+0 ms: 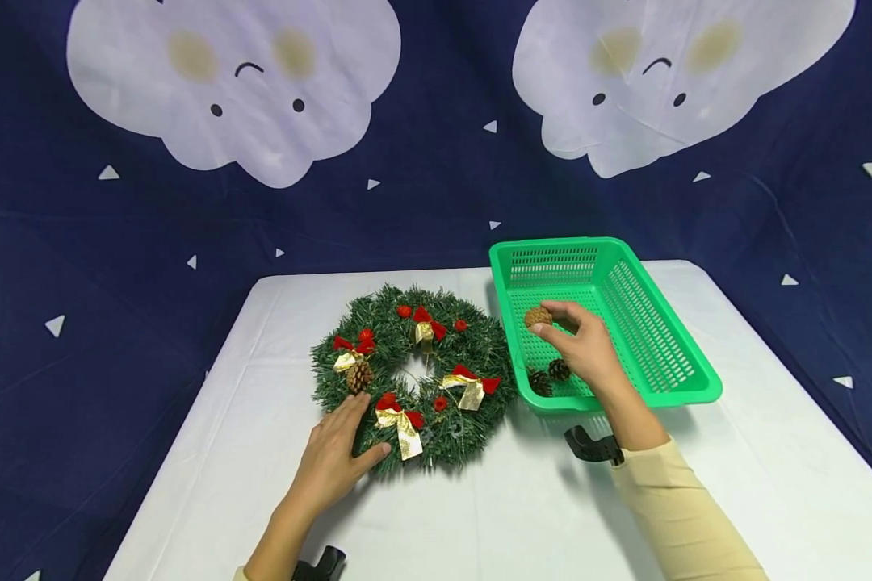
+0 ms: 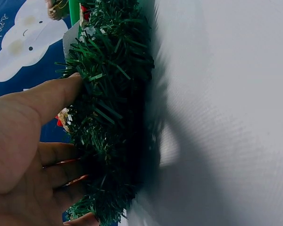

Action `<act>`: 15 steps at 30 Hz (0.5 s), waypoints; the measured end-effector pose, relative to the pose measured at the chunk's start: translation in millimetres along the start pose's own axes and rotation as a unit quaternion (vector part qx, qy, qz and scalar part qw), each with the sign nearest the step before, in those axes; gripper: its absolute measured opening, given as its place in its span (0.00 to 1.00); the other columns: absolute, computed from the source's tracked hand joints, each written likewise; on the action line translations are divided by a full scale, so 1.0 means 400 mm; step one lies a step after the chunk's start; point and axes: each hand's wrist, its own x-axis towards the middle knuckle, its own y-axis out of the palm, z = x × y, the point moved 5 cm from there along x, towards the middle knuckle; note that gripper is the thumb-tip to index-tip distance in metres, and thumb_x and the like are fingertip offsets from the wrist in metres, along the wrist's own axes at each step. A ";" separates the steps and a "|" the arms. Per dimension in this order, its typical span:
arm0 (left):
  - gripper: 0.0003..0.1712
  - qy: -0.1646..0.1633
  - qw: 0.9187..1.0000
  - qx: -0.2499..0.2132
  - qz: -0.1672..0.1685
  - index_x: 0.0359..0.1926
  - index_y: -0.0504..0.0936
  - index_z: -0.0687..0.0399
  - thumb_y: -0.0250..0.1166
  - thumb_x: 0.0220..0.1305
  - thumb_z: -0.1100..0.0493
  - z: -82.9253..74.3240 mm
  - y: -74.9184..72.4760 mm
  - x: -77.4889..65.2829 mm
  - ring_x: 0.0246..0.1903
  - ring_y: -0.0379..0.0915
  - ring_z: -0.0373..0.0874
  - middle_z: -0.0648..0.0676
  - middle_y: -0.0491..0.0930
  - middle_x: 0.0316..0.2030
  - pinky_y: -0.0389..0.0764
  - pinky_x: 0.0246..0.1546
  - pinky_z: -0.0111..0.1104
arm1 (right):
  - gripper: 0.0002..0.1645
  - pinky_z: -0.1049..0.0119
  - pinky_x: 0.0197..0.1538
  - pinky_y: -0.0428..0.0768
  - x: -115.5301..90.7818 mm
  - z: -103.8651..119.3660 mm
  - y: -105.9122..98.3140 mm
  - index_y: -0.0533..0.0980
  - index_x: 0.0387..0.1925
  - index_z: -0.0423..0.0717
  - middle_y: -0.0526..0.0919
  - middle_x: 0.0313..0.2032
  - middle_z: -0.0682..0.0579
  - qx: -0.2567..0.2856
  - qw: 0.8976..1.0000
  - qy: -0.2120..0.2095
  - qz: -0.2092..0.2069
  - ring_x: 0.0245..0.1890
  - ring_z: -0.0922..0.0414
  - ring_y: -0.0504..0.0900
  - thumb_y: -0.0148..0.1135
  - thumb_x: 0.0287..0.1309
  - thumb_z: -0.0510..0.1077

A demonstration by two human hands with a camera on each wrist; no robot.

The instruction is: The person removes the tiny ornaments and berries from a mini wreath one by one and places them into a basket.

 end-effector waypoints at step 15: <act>0.47 0.001 1.000 0.001 0.000 0.69 0.61 0.58 0.68 0.54 0.43 0.001 0.001 0.001 0.69 0.55 0.59 0.62 0.61 0.69 0.55 0.67 0.59 | 0.37 0.45 0.56 0.74 0.015 -0.062 -0.031 0.68 0.64 0.46 0.73 0.61 0.39 -0.060 0.997 0.044 0.029 0.60 0.40 0.72 0.60 0.59 0.60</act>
